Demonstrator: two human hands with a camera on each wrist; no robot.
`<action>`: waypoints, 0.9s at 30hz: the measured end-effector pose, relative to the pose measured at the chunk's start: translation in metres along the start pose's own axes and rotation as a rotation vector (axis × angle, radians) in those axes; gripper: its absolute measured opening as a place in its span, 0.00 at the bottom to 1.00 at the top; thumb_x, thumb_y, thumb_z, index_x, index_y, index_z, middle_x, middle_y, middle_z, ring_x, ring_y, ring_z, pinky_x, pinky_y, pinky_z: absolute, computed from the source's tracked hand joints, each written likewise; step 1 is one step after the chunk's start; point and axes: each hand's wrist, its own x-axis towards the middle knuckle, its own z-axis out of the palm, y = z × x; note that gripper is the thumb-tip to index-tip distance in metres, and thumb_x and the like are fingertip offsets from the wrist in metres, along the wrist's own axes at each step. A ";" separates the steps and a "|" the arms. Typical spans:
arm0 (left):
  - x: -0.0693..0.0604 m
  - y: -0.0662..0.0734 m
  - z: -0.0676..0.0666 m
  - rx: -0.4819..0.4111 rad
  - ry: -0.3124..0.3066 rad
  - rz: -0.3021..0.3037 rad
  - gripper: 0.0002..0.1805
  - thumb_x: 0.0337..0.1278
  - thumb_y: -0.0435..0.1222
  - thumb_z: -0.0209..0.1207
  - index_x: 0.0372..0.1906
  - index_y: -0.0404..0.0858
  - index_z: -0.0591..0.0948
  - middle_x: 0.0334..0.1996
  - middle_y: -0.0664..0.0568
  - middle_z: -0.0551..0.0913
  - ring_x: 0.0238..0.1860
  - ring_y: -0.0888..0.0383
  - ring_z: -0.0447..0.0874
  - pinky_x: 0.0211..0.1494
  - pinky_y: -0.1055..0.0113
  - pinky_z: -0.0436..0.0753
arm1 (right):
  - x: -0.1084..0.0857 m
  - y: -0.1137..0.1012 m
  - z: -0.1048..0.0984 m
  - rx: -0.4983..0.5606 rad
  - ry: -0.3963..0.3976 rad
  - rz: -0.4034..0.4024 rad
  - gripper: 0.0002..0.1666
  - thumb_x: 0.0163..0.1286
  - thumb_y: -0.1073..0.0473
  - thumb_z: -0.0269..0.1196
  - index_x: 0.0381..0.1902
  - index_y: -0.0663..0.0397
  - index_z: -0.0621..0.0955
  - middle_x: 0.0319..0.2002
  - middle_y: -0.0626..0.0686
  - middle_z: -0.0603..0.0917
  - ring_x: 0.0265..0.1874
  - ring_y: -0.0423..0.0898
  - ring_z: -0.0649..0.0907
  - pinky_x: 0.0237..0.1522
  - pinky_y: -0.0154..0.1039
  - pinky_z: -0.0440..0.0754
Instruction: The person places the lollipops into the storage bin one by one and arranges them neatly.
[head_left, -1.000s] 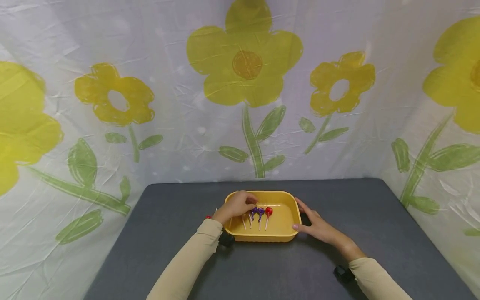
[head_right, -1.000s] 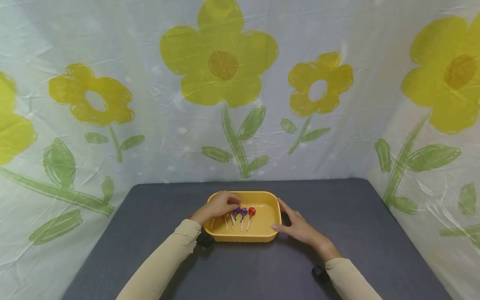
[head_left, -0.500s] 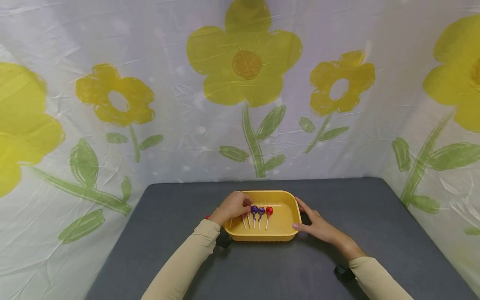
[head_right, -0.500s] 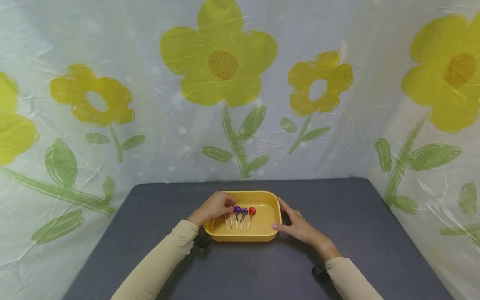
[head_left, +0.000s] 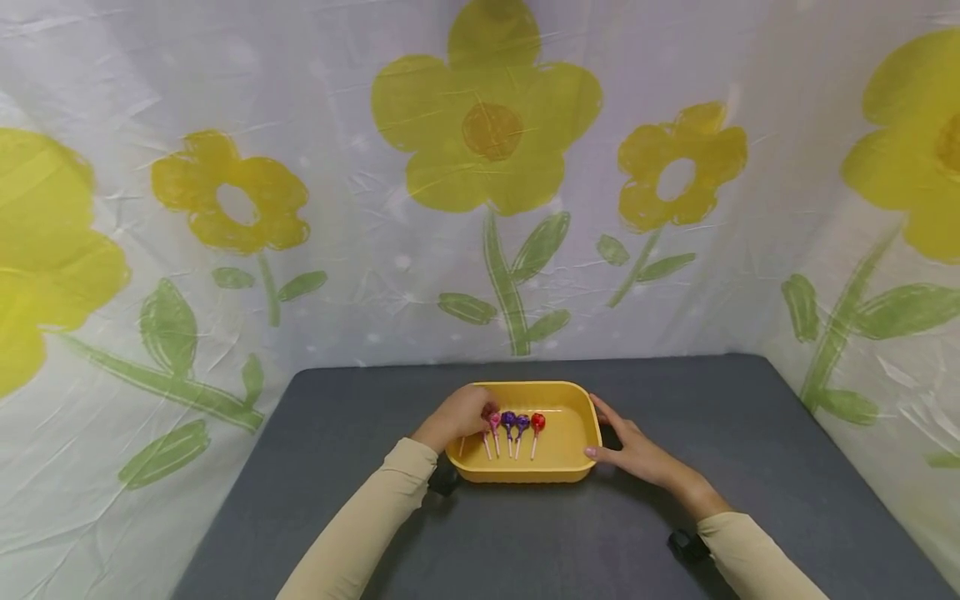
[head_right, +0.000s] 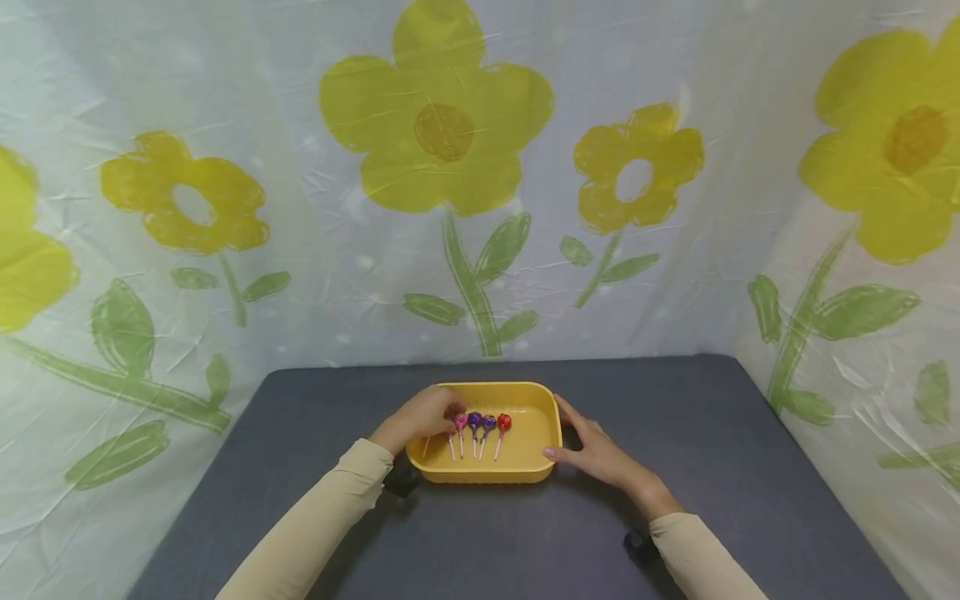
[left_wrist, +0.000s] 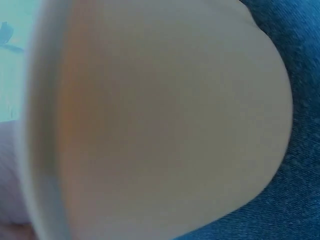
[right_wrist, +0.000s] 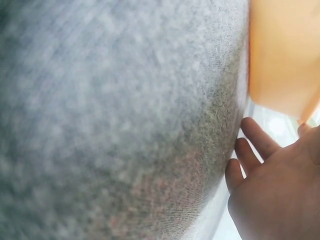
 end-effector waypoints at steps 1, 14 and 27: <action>0.000 0.000 0.001 0.014 -0.003 0.007 0.11 0.53 0.31 0.69 0.44 0.39 0.87 0.38 0.51 0.88 0.41 0.57 0.83 0.56 0.59 0.83 | 0.000 0.000 0.000 -0.003 0.000 0.000 0.56 0.66 0.38 0.64 0.80 0.34 0.44 0.74 0.61 0.65 0.74 0.67 0.57 0.64 0.77 0.57; -0.002 -0.008 0.003 -0.016 0.009 0.068 0.14 0.58 0.27 0.64 0.49 0.39 0.87 0.43 0.50 0.89 0.46 0.56 0.86 0.56 0.60 0.84 | 0.000 0.003 0.002 -0.017 0.008 -0.001 0.56 0.66 0.37 0.63 0.80 0.33 0.44 0.73 0.61 0.66 0.74 0.67 0.58 0.64 0.77 0.57; -0.043 -0.047 -0.027 -0.298 0.219 0.003 0.16 0.62 0.31 0.63 0.54 0.40 0.84 0.51 0.49 0.87 0.54 0.50 0.85 0.60 0.50 0.81 | 0.000 0.002 0.001 -0.001 0.010 0.013 0.55 0.66 0.37 0.64 0.80 0.31 0.44 0.74 0.59 0.65 0.74 0.66 0.57 0.65 0.77 0.57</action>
